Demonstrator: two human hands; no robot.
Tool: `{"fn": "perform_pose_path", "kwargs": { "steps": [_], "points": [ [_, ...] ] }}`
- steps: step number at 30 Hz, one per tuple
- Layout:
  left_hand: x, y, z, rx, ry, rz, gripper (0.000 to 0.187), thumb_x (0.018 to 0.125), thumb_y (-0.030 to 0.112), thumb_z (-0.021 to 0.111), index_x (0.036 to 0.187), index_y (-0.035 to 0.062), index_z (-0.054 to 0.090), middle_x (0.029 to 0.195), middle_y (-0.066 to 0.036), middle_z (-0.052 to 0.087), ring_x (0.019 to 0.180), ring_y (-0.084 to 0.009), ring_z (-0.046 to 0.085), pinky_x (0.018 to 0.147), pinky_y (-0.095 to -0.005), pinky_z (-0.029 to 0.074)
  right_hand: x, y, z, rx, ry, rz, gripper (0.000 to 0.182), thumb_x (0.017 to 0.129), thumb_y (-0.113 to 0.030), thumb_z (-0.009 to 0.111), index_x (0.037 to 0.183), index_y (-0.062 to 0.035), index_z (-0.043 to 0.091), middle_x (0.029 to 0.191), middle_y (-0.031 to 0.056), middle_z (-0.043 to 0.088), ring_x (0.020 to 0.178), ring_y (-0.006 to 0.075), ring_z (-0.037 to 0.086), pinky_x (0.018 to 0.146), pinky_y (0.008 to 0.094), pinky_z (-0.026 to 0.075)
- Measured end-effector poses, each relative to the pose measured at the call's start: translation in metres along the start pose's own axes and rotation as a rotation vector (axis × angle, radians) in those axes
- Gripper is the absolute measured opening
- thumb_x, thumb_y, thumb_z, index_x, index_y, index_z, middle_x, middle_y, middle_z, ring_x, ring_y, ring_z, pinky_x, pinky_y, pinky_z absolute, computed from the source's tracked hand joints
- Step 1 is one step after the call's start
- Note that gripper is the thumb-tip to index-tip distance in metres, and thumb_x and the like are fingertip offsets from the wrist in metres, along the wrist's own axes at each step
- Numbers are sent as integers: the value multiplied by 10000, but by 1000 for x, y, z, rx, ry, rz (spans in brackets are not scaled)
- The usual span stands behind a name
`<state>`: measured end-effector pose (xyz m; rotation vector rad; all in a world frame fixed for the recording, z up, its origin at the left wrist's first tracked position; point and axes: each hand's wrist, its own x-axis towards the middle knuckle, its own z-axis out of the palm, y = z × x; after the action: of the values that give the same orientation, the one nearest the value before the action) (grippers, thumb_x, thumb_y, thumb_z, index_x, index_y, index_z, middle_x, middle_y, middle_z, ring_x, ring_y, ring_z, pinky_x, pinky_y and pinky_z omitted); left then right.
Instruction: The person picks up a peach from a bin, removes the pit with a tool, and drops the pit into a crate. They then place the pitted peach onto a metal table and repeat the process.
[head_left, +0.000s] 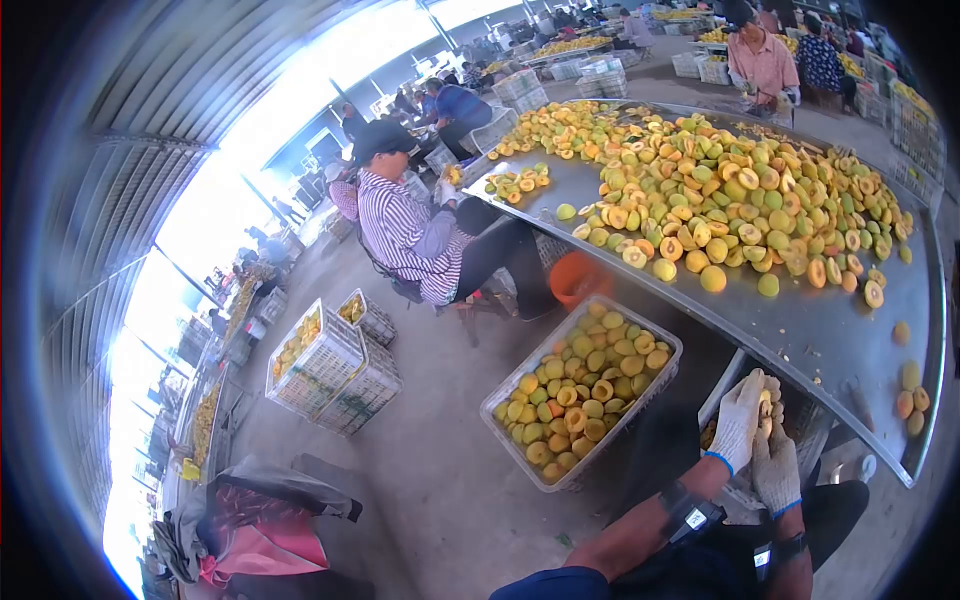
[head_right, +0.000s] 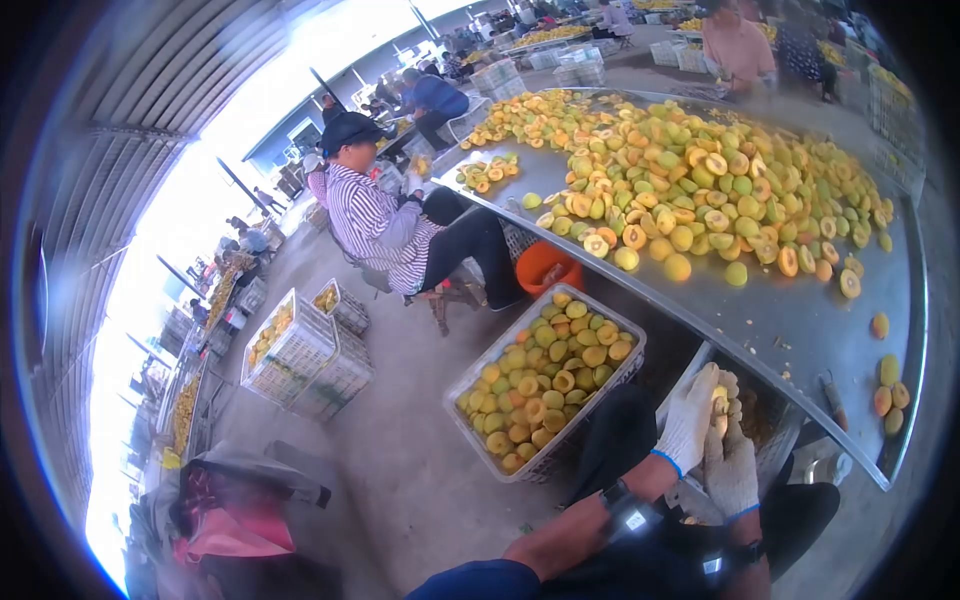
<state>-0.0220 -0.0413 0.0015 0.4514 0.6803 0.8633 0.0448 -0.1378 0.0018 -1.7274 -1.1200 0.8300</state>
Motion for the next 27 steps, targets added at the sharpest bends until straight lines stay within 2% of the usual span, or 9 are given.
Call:
{"fn": "perform_pose_path", "kwargs": {
  "steps": [2, 6, 8, 15, 18, 20, 21, 23, 27],
  "points": [
    [1, 3, 0, 65, 6, -7, 340, 1044, 381, 620, 951, 59, 678, 807, -39, 659, 632, -133, 627, 536, -278, 509, -1, 4, 7, 165, 36, 19, 467, 1062, -247, 545, 1368, 106, 550, 1069, 234, 743, 994, 251, 721, 880, 380, 539],
    [3, 5, -2, 116, -17, 33, 391, 1049, 409, 603, 911, 53, 688, 772, -48, 663, 604, -132, 621, 511, -275, 494, -6, 5, 4, 230, -35, 40, 427, 1071, -228, 536, 1348, 94, 578, 1077, 179, 746, 989, 206, 691, 888, 358, 531],
    [5, 6, -5, 256, -73, 64, 474, 1055, 457, 578, 852, 46, 698, 711, -50, 659, 571, -129, 613, 502, -268, 488, -9, 3, 4, 293, -58, 54, 403, 1074, -212, 531, 1338, 87, 590, 1087, 133, 738, 981, 171, 660, 883, 336, 524],
    [9, 0, -6, 368, -103, 111, 575, 1065, 516, 531, 805, 33, 705, 673, -45, 652, 533, -119, 596, 492, -261, 472, -12, 4, 7, 297, -11, 72, 391, 1071, -205, 536, 1337, 76, 596, 1103, 109, 729, 979, 163, 659, 884, 335, 525],
    [9, -2, -6, 403, -149, 214, 578, 1083, 496, 506, 807, 29, 707, 677, -44, 653, 526, -119, 590, 491, -264, 464, -13, 7, 2, 341, -34, 76, 371, 1069, -202, 540, 1312, 70, 606, 1069, 98, 721, 972, 147, 649, 872, 317, 520],
    [6, 0, -4, 360, -273, 228, 576, 1096, 472, 490, 810, 21, 703, 673, -42, 649, 530, -116, 585, 490, -264, 458, -14, 6, -6, 373, -107, 190, 291, 1064, -212, 551, 1199, 27, 647, 923, 54, 700, 820, 118, 642, 717, 286, 517],
    [4, 2, -2, 360, -273, 229, 576, 1096, 472, 490, 810, 21, 703, 673, -42, 649, 530, -116, 585, 490, -264, 458, -15, 4, -9, 373, -107, 189, 291, 1064, -212, 551, 1199, 27, 647, 923, 54, 700, 820, 118, 642, 717, 286, 517],
    [2, 4, 3, 392, -337, 264, 589, 1103, 462, 479, 788, 14, 695, 672, -43, 645, 540, -110, 580, 486, -263, 452, -20, 0, -14, 507, -122, 255, 230, 1054, -238, 575, 1077, -24, 655, 804, 5, 655, 652, 87, 586, 550, 261, 444],
    [2, 8, 5, 448, -414, 288, 612, 1102, 470, 480, 759, 7, 687, 676, -47, 648, 568, -104, 586, 513, -263, 455, -20, -3, -23, 554, -184, 270, 211, 1046, -256, 586, 1002, -57, 642, 708, -22, 601, 538, 84, 530, 466, 263, 382]
  ]
}}
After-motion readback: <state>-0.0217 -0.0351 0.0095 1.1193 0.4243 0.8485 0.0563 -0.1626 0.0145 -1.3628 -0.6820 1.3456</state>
